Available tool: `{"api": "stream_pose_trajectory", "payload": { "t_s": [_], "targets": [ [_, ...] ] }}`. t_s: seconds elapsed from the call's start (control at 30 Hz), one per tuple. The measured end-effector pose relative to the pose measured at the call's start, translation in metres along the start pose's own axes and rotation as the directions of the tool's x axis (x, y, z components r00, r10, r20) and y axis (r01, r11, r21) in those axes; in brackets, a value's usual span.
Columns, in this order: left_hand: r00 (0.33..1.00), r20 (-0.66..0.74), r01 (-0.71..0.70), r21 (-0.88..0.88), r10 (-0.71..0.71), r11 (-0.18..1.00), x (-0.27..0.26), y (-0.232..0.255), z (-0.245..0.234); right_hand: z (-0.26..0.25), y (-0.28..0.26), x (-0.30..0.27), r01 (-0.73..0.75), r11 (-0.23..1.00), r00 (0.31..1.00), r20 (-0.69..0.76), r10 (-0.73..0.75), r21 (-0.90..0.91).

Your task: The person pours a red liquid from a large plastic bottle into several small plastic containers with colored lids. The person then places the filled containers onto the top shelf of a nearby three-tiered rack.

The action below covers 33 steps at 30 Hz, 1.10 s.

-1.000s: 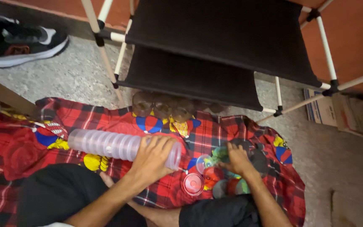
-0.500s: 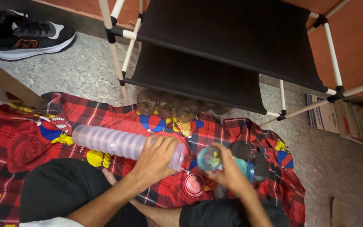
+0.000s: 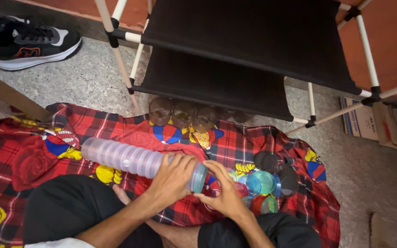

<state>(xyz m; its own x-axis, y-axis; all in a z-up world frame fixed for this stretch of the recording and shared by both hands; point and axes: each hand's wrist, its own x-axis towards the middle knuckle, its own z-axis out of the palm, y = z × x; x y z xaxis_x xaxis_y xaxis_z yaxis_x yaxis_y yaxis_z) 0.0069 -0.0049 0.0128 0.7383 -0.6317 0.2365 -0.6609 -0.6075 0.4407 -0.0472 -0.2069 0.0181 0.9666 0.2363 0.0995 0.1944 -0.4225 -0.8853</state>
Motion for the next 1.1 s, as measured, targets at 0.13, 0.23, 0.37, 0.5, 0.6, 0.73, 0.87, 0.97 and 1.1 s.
{"api": "stream_pose_trajectory", "payload": {
  "t_s": [0.13, 0.23, 0.37, 0.5, 0.6, 0.73, 0.87, 0.97, 1.1],
  "targets": [
    [1.000, -0.001, -0.013, 0.018, 0.013, 1.000, -0.002, 0.001, 0.003, 0.002, 0.000, 0.001, -0.001, 0.999, 1.000, 0.000, 0.001, -0.033],
    [0.999, -0.038, -0.009, 0.028, 0.010, 1.000, -0.005, 0.003, 0.004, 0.007, 0.010, -0.002, -0.024, 1.000, 0.999, -0.028, 0.023, -0.011],
    [0.999, -0.033, -0.011, 0.059, 0.013, 0.998, -0.006, 0.008, 0.005, 0.022, 0.059, -0.011, -0.274, 0.947, 0.955, -0.070, 0.289, 0.165],
    [0.998, -0.039, -0.054, 0.043, 0.055, 0.998, -0.008, 0.014, 0.007, 0.032, 0.112, -0.025, -0.670, 0.691, 0.738, 0.144, 0.659, 0.272],
    [0.999, 0.007, -0.039, 0.058, 0.039, 0.998, -0.007, 0.015, 0.007, 0.024, 0.100, -0.021, -0.697, 0.696, 0.717, 0.203, 0.667, 0.173],
    [0.997, -0.075, -0.018, 0.040, 0.020, 0.999, -0.002, 0.011, 0.003, -0.012, 0.009, -0.005, 0.113, 0.959, 0.994, 0.026, -0.110, -0.261],
    [0.998, -0.055, -0.017, 0.057, 0.020, 0.998, -0.006, 0.009, 0.005, -0.013, -0.022, 0.005, 0.364, 0.889, 0.926, 0.008, -0.376, -0.280],
    [0.995, -0.073, -0.061, 0.032, 0.063, 0.998, -0.012, 0.010, 0.010, 0.005, 0.017, 0.001, -0.235, 0.970, 0.971, -0.029, 0.237, 0.059],
    [0.996, -0.047, -0.073, 0.028, 0.075, 0.997, -0.010, 0.013, 0.013, 0.019, 0.068, -0.009, -0.465, 0.883, 0.884, -0.016, 0.467, 0.067]
  ]
}}
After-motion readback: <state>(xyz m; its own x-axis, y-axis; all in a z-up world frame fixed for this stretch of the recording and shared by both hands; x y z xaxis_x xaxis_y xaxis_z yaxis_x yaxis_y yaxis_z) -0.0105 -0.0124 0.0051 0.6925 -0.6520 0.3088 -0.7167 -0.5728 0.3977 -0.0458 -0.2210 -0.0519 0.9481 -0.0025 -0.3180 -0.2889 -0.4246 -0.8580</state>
